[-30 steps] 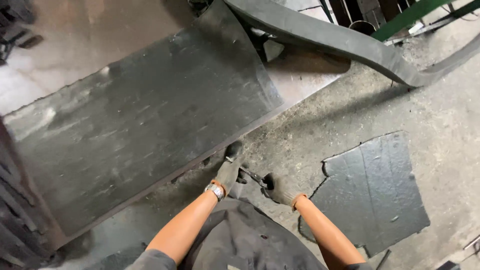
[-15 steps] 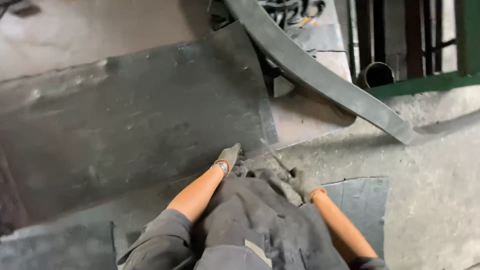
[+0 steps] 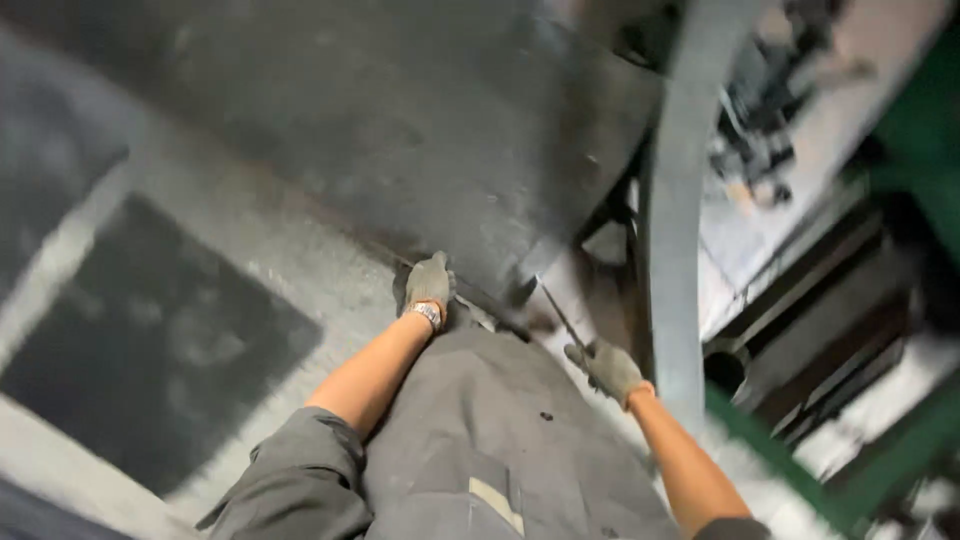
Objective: Cutting strips from a large rubber sheet using a utility knife and scissors.
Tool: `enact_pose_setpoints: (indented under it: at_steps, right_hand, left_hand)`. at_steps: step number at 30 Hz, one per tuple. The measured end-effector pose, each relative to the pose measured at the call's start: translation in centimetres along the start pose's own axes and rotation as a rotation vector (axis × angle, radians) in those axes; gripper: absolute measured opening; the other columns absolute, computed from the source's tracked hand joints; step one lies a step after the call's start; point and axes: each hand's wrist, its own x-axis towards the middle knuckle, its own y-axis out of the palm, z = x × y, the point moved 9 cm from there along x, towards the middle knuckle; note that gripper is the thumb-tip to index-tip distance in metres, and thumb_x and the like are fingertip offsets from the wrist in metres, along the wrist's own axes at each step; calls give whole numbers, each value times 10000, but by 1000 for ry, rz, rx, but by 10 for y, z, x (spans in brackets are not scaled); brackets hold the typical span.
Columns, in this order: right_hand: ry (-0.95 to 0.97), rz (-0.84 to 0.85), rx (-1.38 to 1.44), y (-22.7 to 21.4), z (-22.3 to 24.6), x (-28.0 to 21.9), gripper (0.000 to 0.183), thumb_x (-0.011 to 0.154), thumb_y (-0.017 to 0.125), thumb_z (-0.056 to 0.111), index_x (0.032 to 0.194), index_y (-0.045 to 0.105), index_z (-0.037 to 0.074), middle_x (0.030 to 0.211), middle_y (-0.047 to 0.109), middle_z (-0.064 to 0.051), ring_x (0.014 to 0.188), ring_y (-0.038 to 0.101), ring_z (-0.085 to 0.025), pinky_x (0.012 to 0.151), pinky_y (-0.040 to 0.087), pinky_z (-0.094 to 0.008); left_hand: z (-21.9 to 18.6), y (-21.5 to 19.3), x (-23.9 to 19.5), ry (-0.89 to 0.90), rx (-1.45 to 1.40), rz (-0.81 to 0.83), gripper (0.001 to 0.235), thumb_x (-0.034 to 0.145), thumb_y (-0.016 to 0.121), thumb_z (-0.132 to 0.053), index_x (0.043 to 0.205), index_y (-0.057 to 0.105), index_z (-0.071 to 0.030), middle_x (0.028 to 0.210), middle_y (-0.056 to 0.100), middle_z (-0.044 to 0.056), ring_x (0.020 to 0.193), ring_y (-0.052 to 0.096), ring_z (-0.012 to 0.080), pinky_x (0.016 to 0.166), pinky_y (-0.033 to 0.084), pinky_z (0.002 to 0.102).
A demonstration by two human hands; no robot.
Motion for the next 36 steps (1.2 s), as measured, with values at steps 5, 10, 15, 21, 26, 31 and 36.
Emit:
enact_pose_setpoints:
  at_steps: [5,10,15,21,26,31,36]
  right_hand:
    - [46,202,-62,-18,-5,-14,673,865,635,668,1080,718,36,700,652,-135,524,591,-192,532,494,-412]
    - [-184,165,-276,0,-60,35,651,942,561,633,1233,709,69,964,730,-126,838,676,-212,800,531,-385]
    - [-277,278,-187,5,-46,39,732,931,516,674,1200,702,19,1034,736,-151,971,659,-248,887,501,-395]
    - [-229,257,-368,0,-15,30,769,909,458,729,1076,700,18,873,720,-147,806,660,-258,763,501,-396]
    - [-189,234,-366,1,-5,38,730,889,512,716,1032,683,21,773,706,-123,652,675,-239,645,527,-404]
    - [-198,251,-296,7,1,48,737,855,513,745,1097,638,60,765,713,-98,568,705,-183,566,554,-343]
    - [-114,251,-217,2,22,21,768,814,569,757,1065,656,36,763,687,-103,558,651,-187,530,526,-377]
  left_hand:
    - [30,6,-13,-8,-597,-222,224,936,623,-298,859,670,-94,709,619,20,578,569,154,565,488,336]
    - [13,22,-51,109,-102,-243,392,917,637,-396,1054,742,-44,999,694,165,896,637,320,802,505,417]
    - [65,56,-48,107,327,-254,514,893,630,-473,1131,721,-27,1184,686,251,1141,638,413,960,496,458]
    - [101,98,-68,88,206,-135,493,895,621,-426,1098,725,10,1053,746,237,987,722,351,876,544,422]
    - [128,114,-63,37,-166,-128,418,908,639,-332,1095,734,30,983,774,173,837,746,261,762,574,379]
    - [145,109,-57,76,-433,-211,364,915,703,-227,1144,746,53,1001,778,89,820,719,127,746,567,282]
    - [139,112,-63,6,-575,-129,363,923,695,-192,1181,714,63,992,762,99,776,723,149,694,586,305]
